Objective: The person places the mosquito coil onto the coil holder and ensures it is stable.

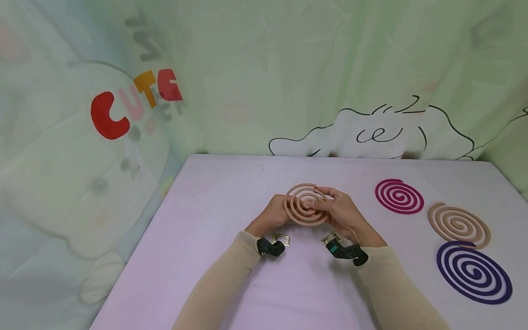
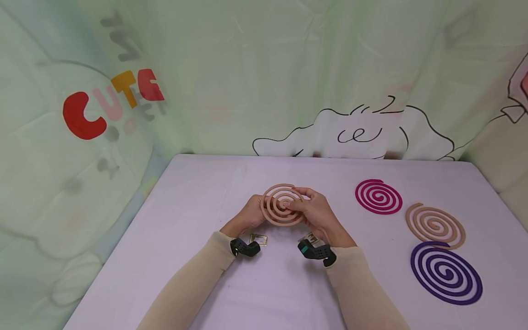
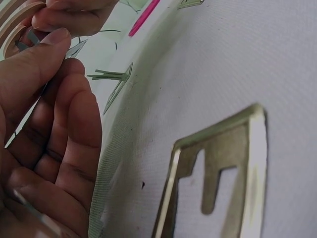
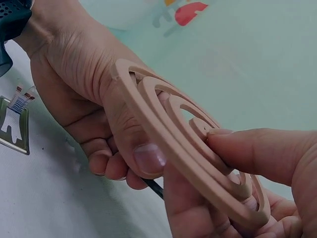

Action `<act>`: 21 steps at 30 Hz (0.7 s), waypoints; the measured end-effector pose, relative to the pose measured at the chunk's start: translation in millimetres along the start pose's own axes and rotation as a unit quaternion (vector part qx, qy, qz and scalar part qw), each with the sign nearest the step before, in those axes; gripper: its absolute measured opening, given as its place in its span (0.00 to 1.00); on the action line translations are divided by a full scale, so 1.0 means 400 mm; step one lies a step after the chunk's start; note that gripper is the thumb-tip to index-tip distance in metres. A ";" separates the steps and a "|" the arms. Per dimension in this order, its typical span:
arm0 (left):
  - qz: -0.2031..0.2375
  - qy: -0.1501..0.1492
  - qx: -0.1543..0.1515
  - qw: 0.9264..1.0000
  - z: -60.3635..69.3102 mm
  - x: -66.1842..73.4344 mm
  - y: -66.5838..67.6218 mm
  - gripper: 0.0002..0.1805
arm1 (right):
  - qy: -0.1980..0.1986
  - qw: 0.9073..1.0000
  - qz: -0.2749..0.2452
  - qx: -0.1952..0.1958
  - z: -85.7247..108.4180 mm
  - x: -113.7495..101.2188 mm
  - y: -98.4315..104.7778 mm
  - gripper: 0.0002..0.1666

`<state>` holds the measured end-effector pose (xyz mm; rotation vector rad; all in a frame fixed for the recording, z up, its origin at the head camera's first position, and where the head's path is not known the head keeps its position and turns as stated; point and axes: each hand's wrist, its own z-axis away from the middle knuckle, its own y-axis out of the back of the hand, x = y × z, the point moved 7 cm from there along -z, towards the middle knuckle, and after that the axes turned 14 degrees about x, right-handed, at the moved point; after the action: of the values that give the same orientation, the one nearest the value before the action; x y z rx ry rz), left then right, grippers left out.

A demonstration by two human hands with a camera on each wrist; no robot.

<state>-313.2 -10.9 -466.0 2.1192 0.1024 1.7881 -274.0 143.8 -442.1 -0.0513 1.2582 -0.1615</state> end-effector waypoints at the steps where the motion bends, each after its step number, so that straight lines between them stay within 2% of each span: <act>1: 0.000 0.000 0.001 1.000 0.000 0.000 0.000 0.06 | 0.000 1.000 0.003 0.001 0.000 0.000 0.001 0.44; 8: 0.015 0.011 0.004 1.000 -0.001 -0.004 0.001 0.06 | -0.003 1.000 0.010 0.003 0.002 0.001 0.003 0.44; 21: 0.007 0.005 0.007 1.000 -0.003 -0.005 0.000 0.07 | -0.004 1.000 0.007 0.001 0.003 0.002 0.003 0.44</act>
<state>-314.9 -11.1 -467.5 2.1255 0.1020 1.8118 -272.4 144.9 -442.5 -0.0415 1.2495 -0.1509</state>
